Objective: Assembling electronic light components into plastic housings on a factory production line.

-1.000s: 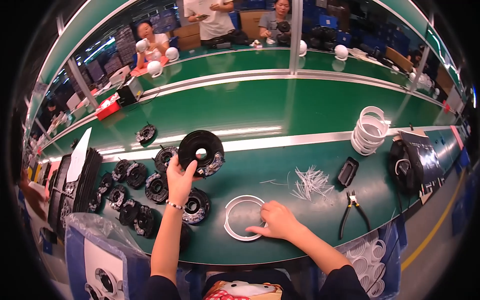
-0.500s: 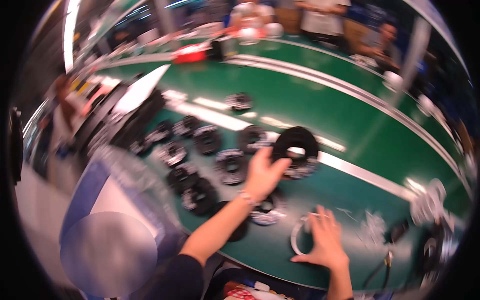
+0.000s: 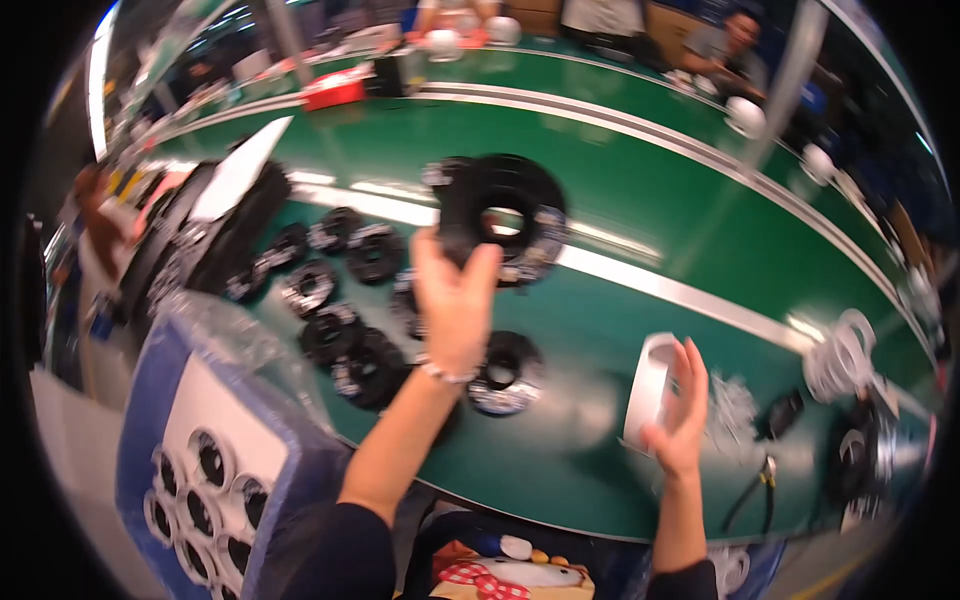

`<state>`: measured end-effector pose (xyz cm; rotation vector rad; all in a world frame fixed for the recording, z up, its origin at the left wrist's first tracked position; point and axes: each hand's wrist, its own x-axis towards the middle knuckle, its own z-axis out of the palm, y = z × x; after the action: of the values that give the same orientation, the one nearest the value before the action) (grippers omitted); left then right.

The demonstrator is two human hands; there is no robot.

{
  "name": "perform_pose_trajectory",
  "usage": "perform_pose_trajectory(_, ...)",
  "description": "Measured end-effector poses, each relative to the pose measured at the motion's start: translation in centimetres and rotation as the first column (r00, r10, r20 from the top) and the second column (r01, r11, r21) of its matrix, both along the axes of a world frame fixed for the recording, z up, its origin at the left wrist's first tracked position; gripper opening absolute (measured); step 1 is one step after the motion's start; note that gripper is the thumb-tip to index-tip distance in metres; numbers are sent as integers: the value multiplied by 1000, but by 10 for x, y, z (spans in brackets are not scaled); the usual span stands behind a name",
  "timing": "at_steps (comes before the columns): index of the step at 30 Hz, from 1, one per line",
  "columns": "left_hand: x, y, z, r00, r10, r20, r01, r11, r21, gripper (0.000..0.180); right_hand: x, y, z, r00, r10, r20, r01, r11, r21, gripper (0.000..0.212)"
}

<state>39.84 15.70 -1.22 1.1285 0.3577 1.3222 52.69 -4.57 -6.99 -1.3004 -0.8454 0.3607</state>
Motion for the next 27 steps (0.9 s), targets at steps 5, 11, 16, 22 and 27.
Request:
perform_pose_trajectory(5, 28, -67, -17, 984, -169, 47, 166, 984, 63, 64, 36, -20, -14, 659, 197, -726, -12, 968, 251, 86)
perform_pose_trajectory(11, 59, -107, -68, 951, -285, -123, 274, 956, -99, 68, 27, -19, -7, 757, 54, -651, 128, 965, 228, 91)
perform_pose_trajectory(16, 73, -127, -94, 919, -368, -138, 342, 922, -182, 51, 14, -11, -27, 954, -28, -298, 91, 976, 198, 103)
perform_pose_trajectory(22, 62, -114, -108, 866, -462, -192, 410, 875, -257, 37, 6, -7, -28, 988, -140, 60, 146, 983, -113, 118)
perform_pose_trajectory(27, 57, -110, -115, 726, -639, -254, 578, 767, -278, 44, 11, -14, -16, 928, -175, 330, 256, 941, -220, 119)
